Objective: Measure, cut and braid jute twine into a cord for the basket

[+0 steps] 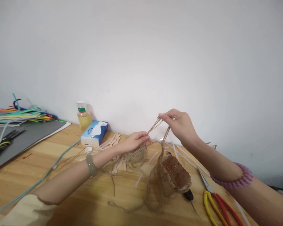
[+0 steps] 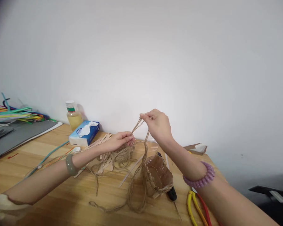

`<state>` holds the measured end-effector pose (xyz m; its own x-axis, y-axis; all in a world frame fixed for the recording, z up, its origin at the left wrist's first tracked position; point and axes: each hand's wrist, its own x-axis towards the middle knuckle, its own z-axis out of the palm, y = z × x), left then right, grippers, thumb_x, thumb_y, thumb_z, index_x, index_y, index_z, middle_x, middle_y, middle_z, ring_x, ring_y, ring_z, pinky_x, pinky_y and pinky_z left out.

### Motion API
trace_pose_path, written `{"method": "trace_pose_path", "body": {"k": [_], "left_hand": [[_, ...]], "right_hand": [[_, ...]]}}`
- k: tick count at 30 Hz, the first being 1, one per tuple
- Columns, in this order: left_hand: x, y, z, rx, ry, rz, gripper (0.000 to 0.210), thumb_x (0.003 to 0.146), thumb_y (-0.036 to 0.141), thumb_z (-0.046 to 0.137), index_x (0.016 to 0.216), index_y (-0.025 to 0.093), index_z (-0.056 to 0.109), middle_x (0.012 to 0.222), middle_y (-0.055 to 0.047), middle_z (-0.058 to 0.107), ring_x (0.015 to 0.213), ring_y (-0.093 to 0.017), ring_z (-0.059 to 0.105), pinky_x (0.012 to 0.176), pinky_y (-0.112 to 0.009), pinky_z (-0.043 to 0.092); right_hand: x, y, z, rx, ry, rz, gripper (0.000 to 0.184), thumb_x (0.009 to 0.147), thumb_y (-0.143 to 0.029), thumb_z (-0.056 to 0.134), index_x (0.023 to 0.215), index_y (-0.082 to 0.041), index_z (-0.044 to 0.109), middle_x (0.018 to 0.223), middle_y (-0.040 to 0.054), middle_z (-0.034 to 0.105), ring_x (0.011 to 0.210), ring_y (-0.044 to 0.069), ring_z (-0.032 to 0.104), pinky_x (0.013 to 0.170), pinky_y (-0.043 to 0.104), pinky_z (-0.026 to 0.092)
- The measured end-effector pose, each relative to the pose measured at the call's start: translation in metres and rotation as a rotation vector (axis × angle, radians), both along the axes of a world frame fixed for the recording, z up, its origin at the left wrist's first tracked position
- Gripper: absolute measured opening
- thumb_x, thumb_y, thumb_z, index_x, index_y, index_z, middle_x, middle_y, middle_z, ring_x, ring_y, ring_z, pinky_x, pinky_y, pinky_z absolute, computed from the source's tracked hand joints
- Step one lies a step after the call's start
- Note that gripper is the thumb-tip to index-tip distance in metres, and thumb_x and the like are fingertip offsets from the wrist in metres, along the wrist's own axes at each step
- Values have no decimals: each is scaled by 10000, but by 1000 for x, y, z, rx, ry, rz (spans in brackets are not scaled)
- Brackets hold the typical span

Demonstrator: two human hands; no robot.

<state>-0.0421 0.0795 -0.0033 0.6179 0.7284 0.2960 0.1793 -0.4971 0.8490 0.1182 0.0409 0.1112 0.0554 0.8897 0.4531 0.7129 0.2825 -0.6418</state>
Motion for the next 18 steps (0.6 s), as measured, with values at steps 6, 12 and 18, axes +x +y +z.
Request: {"method": "trace_pose_path", "body": {"k": [6,12,18], "left_hand": [[-20,15,-8,393,293,138,327,862,382,375,807,178,624,756,-22,615,759,-149,527,761,-265,393],[-30,31,-23,576,395,273,267,837,322,445,724,179,641,784,-39,608,851,-178,493,960,-397,239],[-41,47,-29,617,426,368,187,818,287,480,788,203,644,824,-31,615,957,-199,456,920,-394,261]], "right_hand": [[-5,-8,38,8,-117,-4,182,736,-297,605,621,-161,640,736,26,618,658,151,518,587,289,353],[-4,-11,78,185,85,-114,141,728,-266,631,657,-145,648,605,19,562,527,95,433,481,250,298],[-1,-18,102,387,280,-27,234,805,-254,535,756,-43,619,795,59,605,576,24,461,499,204,321]]}}
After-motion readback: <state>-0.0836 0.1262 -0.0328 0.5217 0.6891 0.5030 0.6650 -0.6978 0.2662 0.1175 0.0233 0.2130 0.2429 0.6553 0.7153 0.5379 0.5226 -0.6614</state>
